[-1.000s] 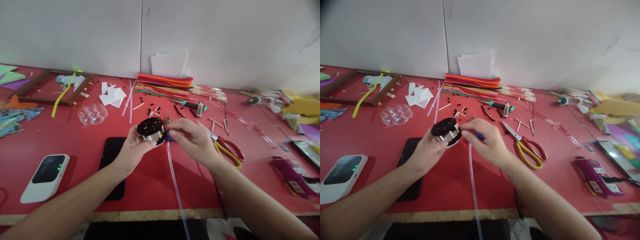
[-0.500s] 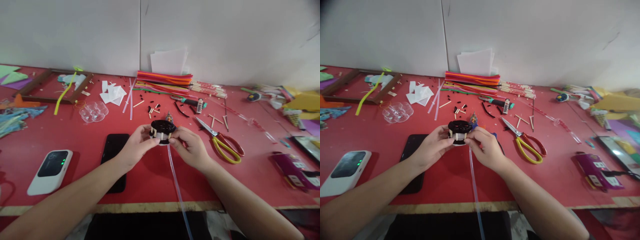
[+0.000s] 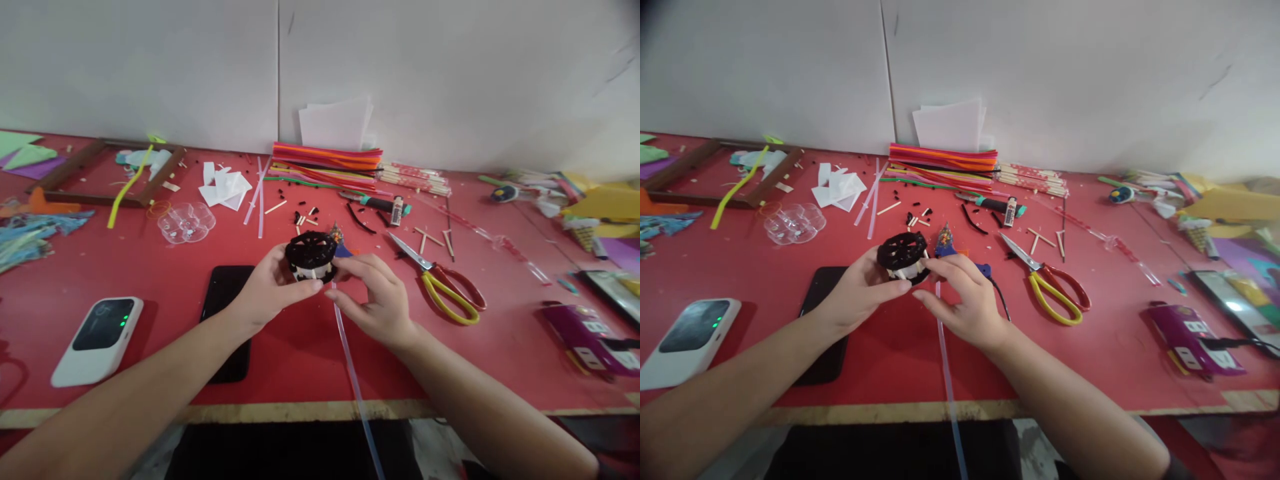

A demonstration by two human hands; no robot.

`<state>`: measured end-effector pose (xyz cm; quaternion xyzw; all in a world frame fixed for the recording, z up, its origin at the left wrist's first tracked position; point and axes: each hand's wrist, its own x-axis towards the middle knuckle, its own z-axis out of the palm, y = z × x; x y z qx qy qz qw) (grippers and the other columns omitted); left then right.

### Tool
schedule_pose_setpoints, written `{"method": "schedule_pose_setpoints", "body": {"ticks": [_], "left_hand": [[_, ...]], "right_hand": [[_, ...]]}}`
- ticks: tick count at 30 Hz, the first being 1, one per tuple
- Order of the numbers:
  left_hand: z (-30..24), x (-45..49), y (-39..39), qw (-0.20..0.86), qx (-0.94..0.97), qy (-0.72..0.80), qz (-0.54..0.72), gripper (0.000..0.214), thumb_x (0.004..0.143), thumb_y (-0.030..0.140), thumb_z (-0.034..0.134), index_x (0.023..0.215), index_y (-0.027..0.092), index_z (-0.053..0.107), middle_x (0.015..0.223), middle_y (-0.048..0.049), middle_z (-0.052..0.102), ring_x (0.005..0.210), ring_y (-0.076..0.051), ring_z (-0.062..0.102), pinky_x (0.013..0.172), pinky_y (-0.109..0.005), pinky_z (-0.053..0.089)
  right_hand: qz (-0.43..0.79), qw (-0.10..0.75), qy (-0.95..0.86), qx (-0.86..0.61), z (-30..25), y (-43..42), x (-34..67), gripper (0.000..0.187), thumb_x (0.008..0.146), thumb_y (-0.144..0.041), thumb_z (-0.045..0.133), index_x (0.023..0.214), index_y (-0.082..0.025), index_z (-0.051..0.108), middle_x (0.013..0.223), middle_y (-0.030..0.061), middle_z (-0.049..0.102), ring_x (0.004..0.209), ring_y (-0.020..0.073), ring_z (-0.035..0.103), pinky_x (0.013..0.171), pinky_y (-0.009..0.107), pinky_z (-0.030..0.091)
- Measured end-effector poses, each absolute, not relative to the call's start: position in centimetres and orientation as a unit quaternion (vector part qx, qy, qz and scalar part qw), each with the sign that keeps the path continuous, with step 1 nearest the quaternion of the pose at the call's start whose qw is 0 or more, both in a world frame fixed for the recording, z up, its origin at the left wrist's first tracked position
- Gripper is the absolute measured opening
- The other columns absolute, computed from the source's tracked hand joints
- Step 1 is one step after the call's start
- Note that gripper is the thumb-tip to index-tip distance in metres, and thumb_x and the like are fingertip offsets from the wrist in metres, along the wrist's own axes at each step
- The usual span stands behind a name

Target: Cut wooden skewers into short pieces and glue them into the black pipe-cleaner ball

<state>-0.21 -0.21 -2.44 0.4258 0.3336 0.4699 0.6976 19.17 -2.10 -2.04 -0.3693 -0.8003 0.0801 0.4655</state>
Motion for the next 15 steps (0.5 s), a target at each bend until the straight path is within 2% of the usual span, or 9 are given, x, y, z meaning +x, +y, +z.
{"method": "schedule_pose_setpoints", "body": {"ticks": [3, 8, 15], "left_hand": [[-2.3, -0.3, -0.3, 0.685, 0.431, 0.344, 0.476, 0.054, 0.061, 0.015, 0.087, 0.109, 0.021, 0.061, 0.107, -0.0049, 0.070, 0.097, -0.019, 0.068, 0.092, -0.038, 0.052], [-1.9, -0.1, -0.6, 0.688, 0.435, 0.332, 0.476, 0.052, 0.059, 0.013, 0.087, 0.105, 0.022, 0.062, 0.101, -0.0030, 0.072, 0.093, -0.019, 0.069, 0.090, -0.038, 0.055], [-1.7, 0.1, -1.2, 0.662, 0.434, 0.335, 0.511, 0.058, 0.057, 0.011, 0.089, 0.105, 0.025, 0.059, 0.105, -0.0020, 0.072, 0.100, -0.022, 0.070, 0.089, -0.038, 0.057]], "right_hand": [[0.056, 0.492, -0.781, -0.379, -2.0, -2.5, 18.9, 0.029, 0.085, -0.017, 0.072, 0.112, -0.027, 0.066, 0.095, 0.0053, 0.069, 0.087, 0.0193, 0.068, 0.077, 0.035, 0.059], [0.028, 0.499, -0.778, -0.382, -1.6, -2.7, 18.8, 0.024, 0.084, -0.011, 0.071, 0.101, -0.027, 0.071, 0.096, 0.0047, 0.072, 0.087, 0.0182, 0.071, 0.077, 0.034, 0.061], [0.040, 0.513, -0.767, -0.383, -1.6, -2.8, 18.9, 0.022, 0.084, -0.012, 0.071, 0.099, -0.028, 0.072, 0.093, 0.0035, 0.072, 0.082, 0.0183, 0.071, 0.073, 0.036, 0.062]]}}
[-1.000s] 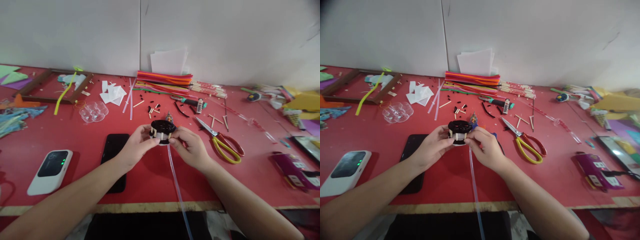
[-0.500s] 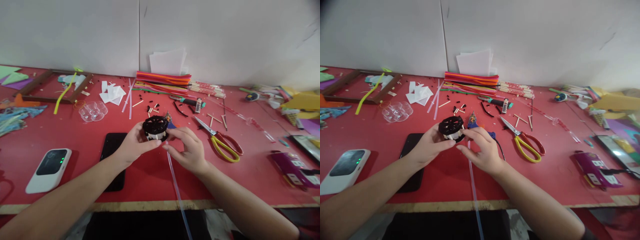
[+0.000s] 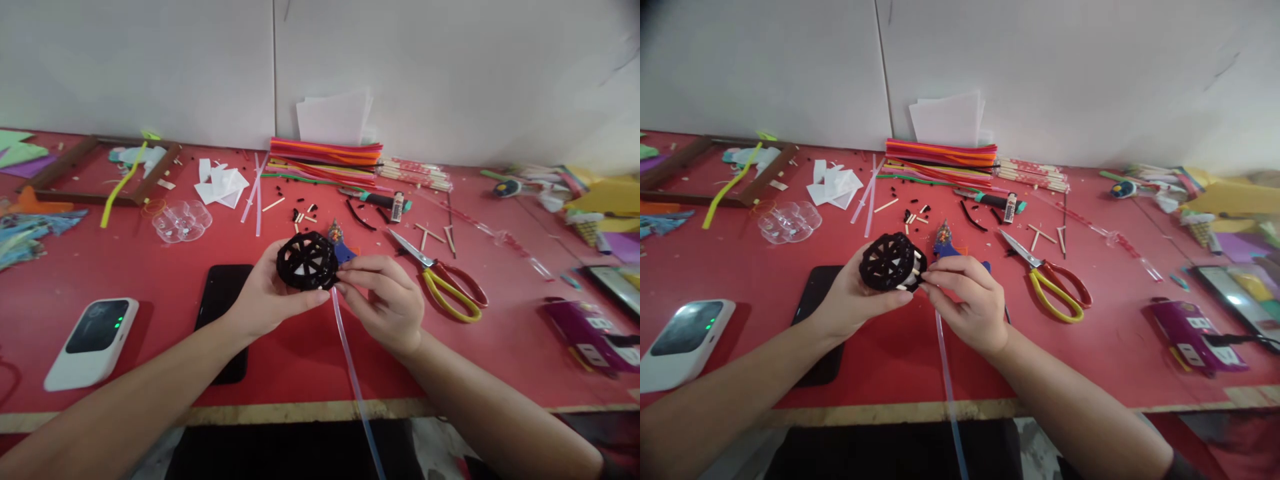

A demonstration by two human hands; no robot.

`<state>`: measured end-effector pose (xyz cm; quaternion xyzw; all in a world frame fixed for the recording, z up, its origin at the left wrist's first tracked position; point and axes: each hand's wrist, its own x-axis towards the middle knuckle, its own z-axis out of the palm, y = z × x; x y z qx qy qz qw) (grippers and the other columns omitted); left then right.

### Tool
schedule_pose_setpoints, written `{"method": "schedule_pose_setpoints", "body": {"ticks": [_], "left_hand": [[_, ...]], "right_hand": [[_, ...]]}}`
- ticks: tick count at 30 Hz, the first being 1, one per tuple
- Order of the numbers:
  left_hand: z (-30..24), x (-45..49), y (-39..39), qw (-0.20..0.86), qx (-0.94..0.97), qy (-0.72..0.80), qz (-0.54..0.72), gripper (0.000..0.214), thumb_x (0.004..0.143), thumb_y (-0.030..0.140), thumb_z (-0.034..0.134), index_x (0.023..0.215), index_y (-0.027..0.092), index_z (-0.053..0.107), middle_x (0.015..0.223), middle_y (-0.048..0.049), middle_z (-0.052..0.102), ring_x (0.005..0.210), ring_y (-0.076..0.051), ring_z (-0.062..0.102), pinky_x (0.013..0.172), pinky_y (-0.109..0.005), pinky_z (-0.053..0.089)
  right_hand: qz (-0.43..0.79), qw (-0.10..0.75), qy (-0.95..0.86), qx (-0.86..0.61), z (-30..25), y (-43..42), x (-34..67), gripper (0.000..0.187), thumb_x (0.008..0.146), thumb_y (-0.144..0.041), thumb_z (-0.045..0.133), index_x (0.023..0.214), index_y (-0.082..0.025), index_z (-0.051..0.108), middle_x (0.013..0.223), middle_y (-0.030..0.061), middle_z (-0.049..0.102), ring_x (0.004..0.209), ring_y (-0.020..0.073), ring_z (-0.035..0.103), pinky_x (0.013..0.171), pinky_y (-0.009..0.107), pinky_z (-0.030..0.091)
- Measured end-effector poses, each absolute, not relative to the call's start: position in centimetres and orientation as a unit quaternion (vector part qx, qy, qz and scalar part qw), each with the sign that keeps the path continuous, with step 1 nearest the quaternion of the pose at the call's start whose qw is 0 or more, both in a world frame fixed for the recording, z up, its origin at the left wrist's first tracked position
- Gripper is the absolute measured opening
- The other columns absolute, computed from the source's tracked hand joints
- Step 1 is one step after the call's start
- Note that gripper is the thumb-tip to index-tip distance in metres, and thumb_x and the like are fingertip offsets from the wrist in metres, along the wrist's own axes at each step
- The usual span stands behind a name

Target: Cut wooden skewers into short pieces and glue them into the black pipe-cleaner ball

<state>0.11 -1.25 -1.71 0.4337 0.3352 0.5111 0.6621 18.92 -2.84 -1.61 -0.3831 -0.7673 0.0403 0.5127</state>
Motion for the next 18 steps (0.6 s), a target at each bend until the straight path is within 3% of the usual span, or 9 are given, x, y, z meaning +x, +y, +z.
{"method": "schedule_pose_setpoints", "body": {"ticks": [10, 18], "left_hand": [[-1.65, 0.11, -1.62, 0.598, 0.495, 0.353, 0.523, 0.062, 0.061, 0.015, 0.087, 0.110, 0.029, 0.053, 0.104, -0.0007, 0.071, 0.098, -0.021, 0.070, 0.089, -0.036, 0.056], [-1.33, 0.32, -2.00, 0.585, 0.503, 0.372, 0.517, 0.062, 0.059, 0.014, 0.087, 0.107, 0.027, 0.051, 0.104, -0.0017, 0.069, 0.095, -0.020, 0.069, 0.086, -0.034, 0.056]], "right_hand": [[0.072, 0.522, -0.756, -0.387, -1.54, -3.10, 18.84, 0.020, 0.083, -0.012, 0.071, 0.094, -0.028, 0.071, 0.090, 0.0031, 0.071, 0.079, 0.0183, 0.070, 0.069, 0.037, 0.061], [0.003, 0.527, -0.766, -0.369, -1.30, -3.36, 18.43, 0.022, 0.077, -0.007, 0.073, 0.087, -0.025, 0.065, 0.080, 0.0020, 0.067, 0.070, 0.0166, 0.068, 0.061, 0.032, 0.059]]}}
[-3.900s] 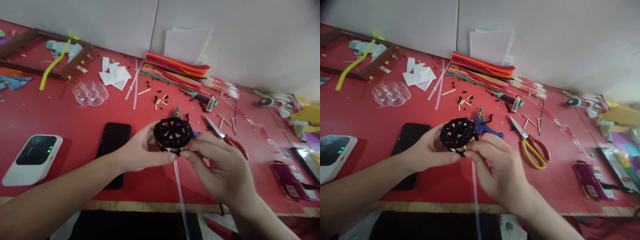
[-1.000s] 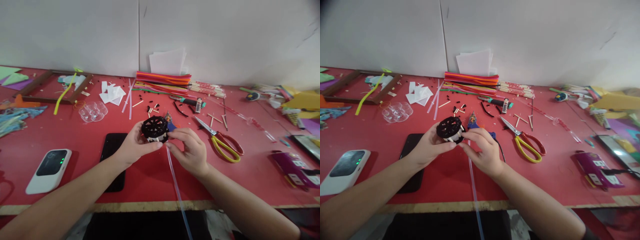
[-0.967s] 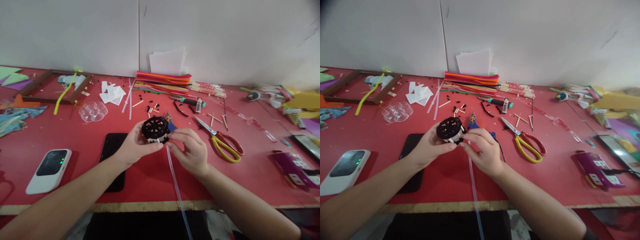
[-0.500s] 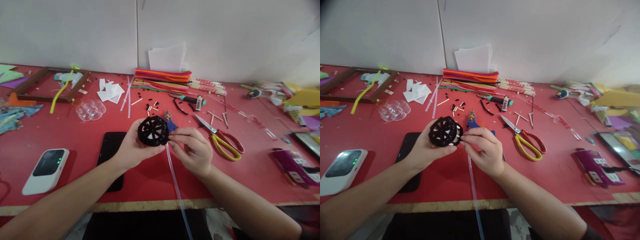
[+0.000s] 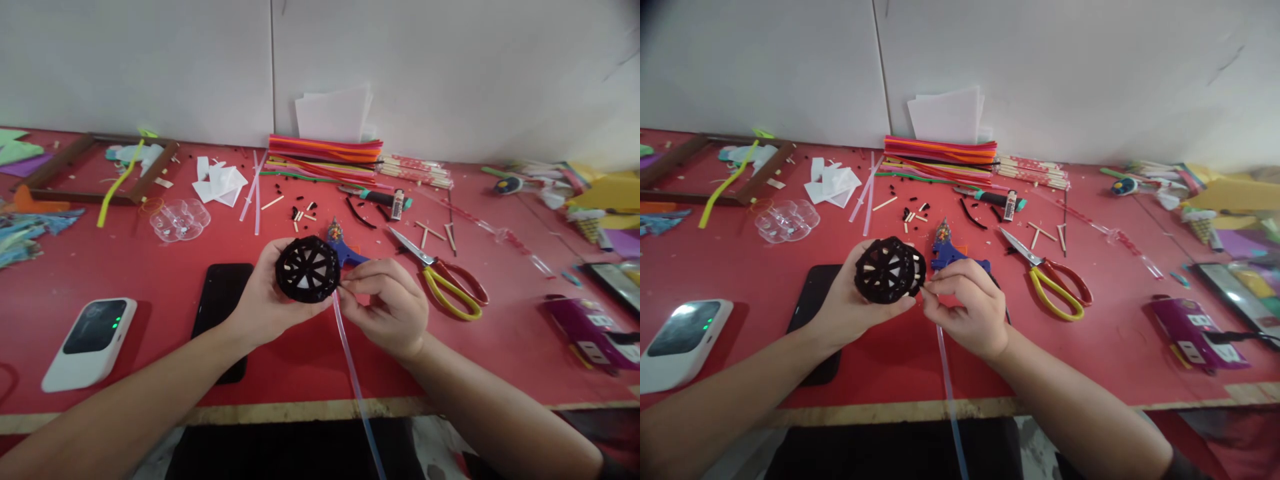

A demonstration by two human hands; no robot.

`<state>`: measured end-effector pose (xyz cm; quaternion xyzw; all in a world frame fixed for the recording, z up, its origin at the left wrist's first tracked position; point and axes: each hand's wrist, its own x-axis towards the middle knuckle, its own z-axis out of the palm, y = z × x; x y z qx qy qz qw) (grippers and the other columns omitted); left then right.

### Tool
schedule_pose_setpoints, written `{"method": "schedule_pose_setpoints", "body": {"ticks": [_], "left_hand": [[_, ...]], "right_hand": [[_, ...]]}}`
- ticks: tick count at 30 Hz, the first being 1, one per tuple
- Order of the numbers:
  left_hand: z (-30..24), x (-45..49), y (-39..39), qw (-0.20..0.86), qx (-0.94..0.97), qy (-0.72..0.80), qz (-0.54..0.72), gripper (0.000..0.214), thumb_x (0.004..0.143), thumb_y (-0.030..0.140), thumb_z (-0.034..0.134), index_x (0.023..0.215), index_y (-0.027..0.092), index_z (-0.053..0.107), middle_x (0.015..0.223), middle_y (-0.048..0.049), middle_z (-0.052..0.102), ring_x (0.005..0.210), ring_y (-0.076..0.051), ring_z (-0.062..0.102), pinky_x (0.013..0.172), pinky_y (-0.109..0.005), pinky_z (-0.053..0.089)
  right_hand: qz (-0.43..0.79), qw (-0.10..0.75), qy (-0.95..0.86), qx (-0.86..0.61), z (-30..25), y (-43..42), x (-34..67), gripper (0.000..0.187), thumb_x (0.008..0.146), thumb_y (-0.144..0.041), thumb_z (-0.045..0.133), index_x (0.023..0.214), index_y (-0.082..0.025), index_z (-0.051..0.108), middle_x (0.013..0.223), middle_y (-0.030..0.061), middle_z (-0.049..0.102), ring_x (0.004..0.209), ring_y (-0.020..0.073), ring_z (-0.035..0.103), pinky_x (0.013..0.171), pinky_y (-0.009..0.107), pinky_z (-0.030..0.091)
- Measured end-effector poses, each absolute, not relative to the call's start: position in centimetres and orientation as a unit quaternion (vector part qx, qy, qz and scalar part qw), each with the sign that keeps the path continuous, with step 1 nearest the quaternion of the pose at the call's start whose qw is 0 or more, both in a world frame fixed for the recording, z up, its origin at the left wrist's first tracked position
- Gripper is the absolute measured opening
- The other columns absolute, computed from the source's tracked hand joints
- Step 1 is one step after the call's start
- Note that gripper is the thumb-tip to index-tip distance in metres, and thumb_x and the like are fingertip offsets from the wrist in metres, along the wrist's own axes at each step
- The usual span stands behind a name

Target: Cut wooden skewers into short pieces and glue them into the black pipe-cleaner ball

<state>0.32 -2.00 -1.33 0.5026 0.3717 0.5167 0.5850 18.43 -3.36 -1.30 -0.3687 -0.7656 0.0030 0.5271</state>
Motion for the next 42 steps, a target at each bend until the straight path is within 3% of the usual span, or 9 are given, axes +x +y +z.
{"method": "schedule_pose_setpoints", "body": {"ticks": [5, 8, 14, 19, 24, 28, 31, 35, 42], "left_hand": [[-1.4, 0.4, -2.0, 0.593, 0.484, 0.374, 0.524, 0.061, 0.057, 0.014, 0.088, 0.105, 0.027, 0.053, 0.101, -0.0005, 0.069, 0.094, -0.020, 0.069, 0.085, -0.035, 0.056], [-2.0, 0.2, -1.5, 0.599, 0.443, 0.379, 0.549, 0.057, 0.060, 0.014, 0.087, 0.106, 0.027, 0.056, 0.101, 0.0008, 0.070, 0.093, -0.018, 0.068, 0.088, -0.035, 0.054], [-3.3, -0.6, 0.3, 0.622, 0.375, 0.359, 0.587, 0.039, 0.063, 0.013, 0.085, 0.096, 0.022, 0.067, 0.095, 0.0009, 0.072, 0.093, -0.017, 0.067, 0.093, -0.035, 0.050], [-2.9, -0.6, 0.6, 0.651, 0.339, 0.355, 0.580, 0.030, 0.063, 0.011, 0.083, 0.088, 0.023, 0.070, 0.091, 0.0030, 0.072, 0.091, -0.015, 0.065, 0.094, -0.034, 0.049], [-2.7, -0.5, 0.4, 0.646, 0.363, 0.334, 0.582, 0.028, 0.068, 0.015, 0.082, 0.092, 0.024, 0.070, 0.097, 0.0022, 0.073, 0.097, -0.014, 0.065, 0.098, -0.032, 0.047], [-2.7, -0.6, 0.2, 0.639, 0.358, 0.346, 0.587, 0.038, 0.066, 0.014, 0.085, 0.098, 0.025, 0.068, 0.095, 0.0020, 0.073, 0.091, -0.014, 0.067, 0.092, -0.031, 0.052], [-2.6, -0.5, -0.2, 0.641, 0.356, 0.360, 0.577, 0.043, 0.064, 0.016, 0.087, 0.100, 0.025, 0.067, 0.090, 0.0019, 0.073, 0.081, -0.014, 0.067, 0.082, -0.031, 0.056], [-2.4, -0.7, -0.5, 0.640, 0.371, 0.355, 0.571, 0.040, 0.066, 0.019, 0.087, 0.101, 0.025, 0.069, 0.094, 0.0015, 0.073, 0.080, -0.013, 0.067, 0.082, -0.032, 0.056], [-2.6, -1.2, -0.6, 0.632, 0.378, 0.345, 0.582, 0.037, 0.071, 0.022, 0.085, 0.104, 0.028, 0.070, 0.105, 0.0006, 0.073, 0.097, -0.017, 0.067, 0.095, -0.037, 0.053]], "right_hand": [[-0.038, 0.501, -0.790, -0.352, -1.3, -3.1, 18.5, 0.023, 0.078, -0.007, 0.073, 0.089, -0.025, 0.063, 0.080, 0.0017, 0.066, 0.072, 0.0160, 0.067, 0.066, 0.030, 0.058], [-0.022, 0.455, -0.785, -0.421, -1.4, -1.9, 19.8, 0.024, 0.084, -0.015, 0.070, 0.104, -0.026, 0.063, 0.091, 0.0040, 0.069, 0.081, 0.0190, 0.067, 0.073, 0.034, 0.057], [0.014, 0.146, -0.831, -0.536, -2.5, 0.7, 24.4, 0.051, 0.079, -0.018, 0.058, 0.130, -0.018, 0.055, 0.120, 0.0129, 0.061, 0.115, 0.0331, 0.057, 0.100, 0.051, 0.048], [-0.031, 0.068, -0.804, -0.590, -3.3, 0.3, 23.8, 0.051, 0.077, -0.013, 0.051, 0.127, -0.009, 0.056, 0.111, 0.0175, 0.062, 0.106, 0.0340, 0.060, 0.096, 0.046, 0.048], [0.018, 0.138, -0.745, -0.652, -3.2, 0.7, 22.9, 0.039, 0.076, -0.017, 0.054, 0.115, -0.016, 0.059, 0.099, 0.0128, 0.068, 0.091, 0.0322, 0.063, 0.078, 0.042, 0.048], [0.228, 0.384, -0.592, -0.671, -2.3, 1.2, 23.2, 0.015, 0.074, -0.028, 0.062, 0.087, -0.022, 0.061, 0.067, 0.0002, 0.059, 0.061, 0.0193, 0.055, 0.060, 0.033, 0.040], [0.445, 0.525, -0.490, -0.535, -1.2, 0.7, 22.7, 0.007, 0.072, -0.027, 0.062, 0.075, -0.022, 0.057, 0.051, -0.0058, 0.048, 0.049, 0.0133, 0.045, 0.060, 0.032, 0.041], [0.601, 0.496, -0.485, -0.396, -0.5, -0.7, 22.1, 0.019, 0.068, -0.023, 0.061, 0.087, -0.021, 0.064, 0.046, -0.0071, 0.047, 0.042, 0.0115, 0.038, 0.051, 0.031, 0.037], [0.544, 0.390, -0.588, -0.454, -1.3, -1.7, 24.3, 0.013, 0.078, -0.024, 0.072, 0.091, -0.025, 0.071, 0.061, -0.0004, 0.062, 0.058, 0.0178, 0.059, 0.056, 0.034, 0.049]]}}
